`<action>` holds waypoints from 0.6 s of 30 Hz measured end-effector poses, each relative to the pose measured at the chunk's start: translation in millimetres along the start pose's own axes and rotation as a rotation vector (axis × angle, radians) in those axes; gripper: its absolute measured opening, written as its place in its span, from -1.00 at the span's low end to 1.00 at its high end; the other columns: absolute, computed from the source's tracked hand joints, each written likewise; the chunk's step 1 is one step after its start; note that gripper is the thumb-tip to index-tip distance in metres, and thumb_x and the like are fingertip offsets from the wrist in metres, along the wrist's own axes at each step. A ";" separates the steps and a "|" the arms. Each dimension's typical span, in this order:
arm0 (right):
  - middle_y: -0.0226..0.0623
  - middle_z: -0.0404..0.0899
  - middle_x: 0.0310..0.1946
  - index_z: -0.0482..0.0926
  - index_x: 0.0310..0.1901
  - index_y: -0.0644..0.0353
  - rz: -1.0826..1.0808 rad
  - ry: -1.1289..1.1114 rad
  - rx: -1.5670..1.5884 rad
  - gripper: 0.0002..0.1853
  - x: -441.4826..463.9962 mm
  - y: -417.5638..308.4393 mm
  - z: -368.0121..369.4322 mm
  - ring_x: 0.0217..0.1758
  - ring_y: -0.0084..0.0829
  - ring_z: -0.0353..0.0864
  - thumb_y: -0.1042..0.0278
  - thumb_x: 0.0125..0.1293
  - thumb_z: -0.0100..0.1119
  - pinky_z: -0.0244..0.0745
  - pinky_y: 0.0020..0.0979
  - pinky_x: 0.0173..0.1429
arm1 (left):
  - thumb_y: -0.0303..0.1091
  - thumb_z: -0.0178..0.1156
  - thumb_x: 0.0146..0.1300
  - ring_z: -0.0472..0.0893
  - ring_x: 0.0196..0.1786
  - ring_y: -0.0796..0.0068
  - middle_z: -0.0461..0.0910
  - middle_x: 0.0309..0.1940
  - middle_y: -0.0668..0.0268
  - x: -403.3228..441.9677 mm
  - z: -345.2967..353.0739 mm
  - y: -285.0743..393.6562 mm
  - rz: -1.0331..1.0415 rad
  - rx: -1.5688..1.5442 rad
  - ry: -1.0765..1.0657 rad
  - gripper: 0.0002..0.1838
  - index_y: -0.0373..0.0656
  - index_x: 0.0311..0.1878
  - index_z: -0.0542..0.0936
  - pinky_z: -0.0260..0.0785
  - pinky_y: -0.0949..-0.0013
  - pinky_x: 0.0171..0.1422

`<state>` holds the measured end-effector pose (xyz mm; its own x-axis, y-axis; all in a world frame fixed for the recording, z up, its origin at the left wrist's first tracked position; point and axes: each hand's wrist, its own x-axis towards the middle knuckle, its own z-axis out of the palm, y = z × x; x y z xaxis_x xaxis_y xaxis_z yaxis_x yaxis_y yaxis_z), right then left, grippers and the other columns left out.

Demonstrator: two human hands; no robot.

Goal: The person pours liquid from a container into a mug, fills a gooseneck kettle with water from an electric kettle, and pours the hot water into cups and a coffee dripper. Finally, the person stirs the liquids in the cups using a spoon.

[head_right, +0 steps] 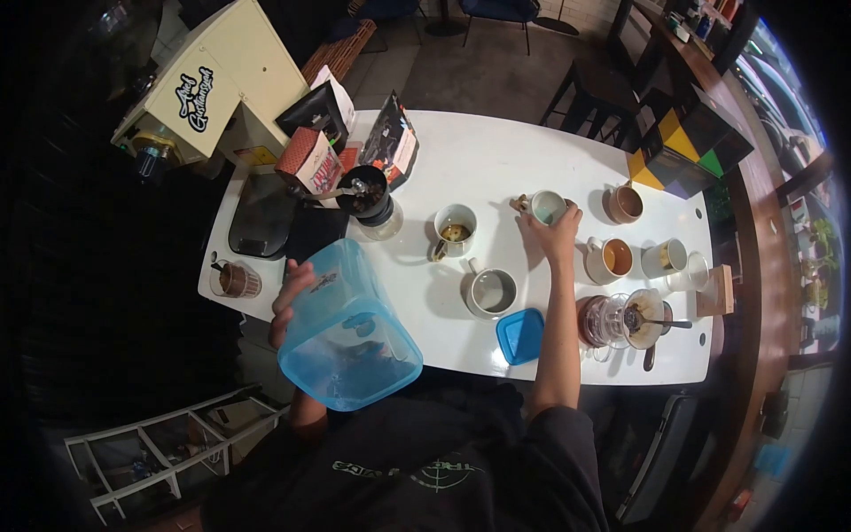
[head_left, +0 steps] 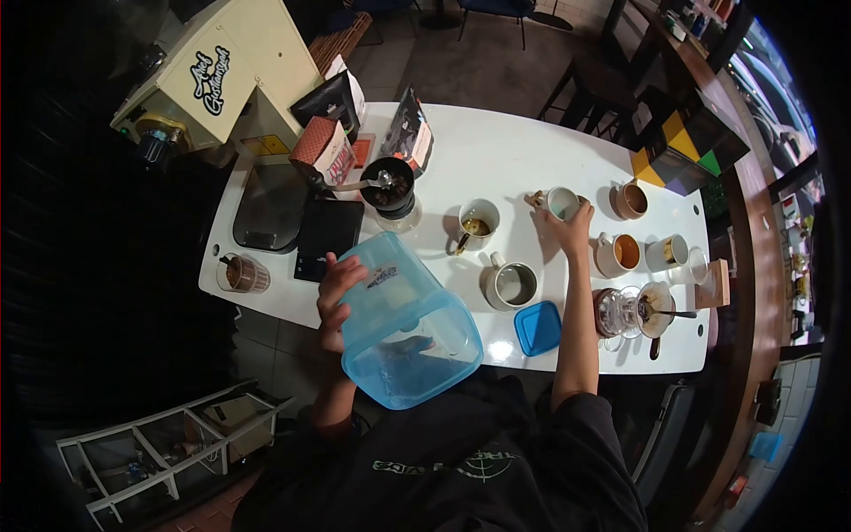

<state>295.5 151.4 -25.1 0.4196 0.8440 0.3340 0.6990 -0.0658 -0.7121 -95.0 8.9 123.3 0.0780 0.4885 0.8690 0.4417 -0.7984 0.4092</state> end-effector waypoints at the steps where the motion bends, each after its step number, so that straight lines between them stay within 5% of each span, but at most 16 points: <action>1: 0.16 0.36 0.07 0.28 0.17 0.45 0.028 -0.004 0.023 -0.07 -2.2 -2.4 0.3 0.15 0.08 0.44 0.11 -0.13 0.64 0.45 -0.10 0.21 | 0.05 0.52 0.05 0.48 0.30 0.00 0.40 0.26 -0.05 3.1 0.7 0.1 0.028 0.023 0.012 -0.07 0.00 0.34 0.15 0.11 -0.24 0.53; 7: 0.14 0.47 0.08 0.29 0.18 0.40 0.083 -0.067 0.166 -0.07 -1.6 -15.0 -1.5 0.15 0.02 0.53 0.16 -0.15 0.65 0.48 -0.16 0.21 | 0.14 0.56 -0.08 0.50 0.28 0.08 0.47 0.20 -0.06 1.1 10.7 4.4 -0.076 0.045 0.110 0.01 -0.39 0.25 0.31 0.23 -0.04 0.52; 13: 0.09 0.53 0.06 0.31 0.18 0.38 0.094 -0.090 0.198 -0.11 -6.7 -28.4 -9.0 0.14 -0.01 0.58 0.22 -0.13 0.64 0.51 -0.18 0.19 | 0.29 0.63 -0.36 0.47 0.31 0.09 0.47 0.22 0.02 -2.1 13.6 -3.6 -0.083 0.062 0.056 0.22 -0.33 0.30 0.33 0.21 -0.02 0.53; 18: 0.08 0.50 0.09 0.31 0.20 0.37 -0.105 -0.022 0.203 -0.12 -10.0 -52.5 -33.9 0.17 -0.04 0.55 0.25 -0.11 0.64 0.48 -0.19 0.23 | 0.26 0.62 -0.31 0.44 0.33 0.06 0.40 0.28 -0.01 2.0 16.0 -8.0 -0.083 0.123 -0.021 0.26 -0.24 0.39 0.20 0.14 -0.10 0.55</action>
<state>274.2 128.3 29.9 0.3366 0.8522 0.4006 0.6062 0.1294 -0.7847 -84.1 21.9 117.4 0.0551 0.5597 0.8268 0.5536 -0.7063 0.4413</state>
